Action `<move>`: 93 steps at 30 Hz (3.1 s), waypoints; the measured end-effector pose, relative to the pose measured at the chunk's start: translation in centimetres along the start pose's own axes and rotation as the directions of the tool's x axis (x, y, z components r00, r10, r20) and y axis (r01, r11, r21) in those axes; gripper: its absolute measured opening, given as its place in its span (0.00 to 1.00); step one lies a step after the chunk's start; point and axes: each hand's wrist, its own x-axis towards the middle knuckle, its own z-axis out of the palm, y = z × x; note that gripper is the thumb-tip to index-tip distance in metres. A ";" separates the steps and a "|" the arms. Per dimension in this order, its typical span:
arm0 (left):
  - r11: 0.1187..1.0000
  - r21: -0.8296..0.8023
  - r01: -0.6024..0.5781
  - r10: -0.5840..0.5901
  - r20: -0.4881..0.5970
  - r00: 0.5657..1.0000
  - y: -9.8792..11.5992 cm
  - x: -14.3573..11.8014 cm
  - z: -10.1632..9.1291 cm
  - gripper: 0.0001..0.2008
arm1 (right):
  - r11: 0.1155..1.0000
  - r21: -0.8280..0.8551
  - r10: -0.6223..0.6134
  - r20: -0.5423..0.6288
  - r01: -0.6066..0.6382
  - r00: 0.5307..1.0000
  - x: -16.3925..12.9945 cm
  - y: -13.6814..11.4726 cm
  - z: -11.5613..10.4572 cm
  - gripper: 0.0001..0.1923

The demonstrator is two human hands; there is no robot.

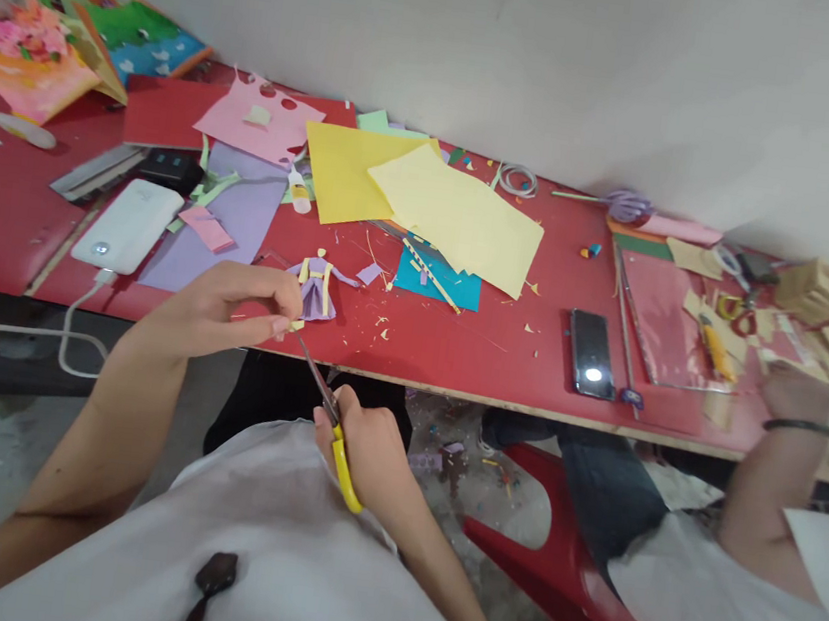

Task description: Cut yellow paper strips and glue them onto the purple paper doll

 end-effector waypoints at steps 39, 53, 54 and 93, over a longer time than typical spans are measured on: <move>1.000 0.021 -0.007 0.008 -0.038 0.999 0.1 0.1 0.5 0.06 | 0.997 0.076 -0.017 0.002 0.017 1.000 -0.3 -0.1 -0.2 0.12; 0.998 0.057 0.031 -0.029 -0.026 0.999 0.4 0.2 0.5 0.07 | 0.999 0.045 -0.018 -0.025 0.019 1.000 -0.1 0.2 0.2 0.11; 0.998 0.058 0.030 -0.028 -0.025 0.999 0.4 0.2 0.5 0.07 | 0.999 0.039 -0.018 -0.028 0.019 0.999 -0.1 0.3 0.3 0.11; 0.998 0.048 0.038 -0.035 -0.046 0.998 0.3 0.3 0.6 0.07 | 1.000 0.016 0.014 -0.071 -0.012 0.997 0.0 0.5 0.5 0.11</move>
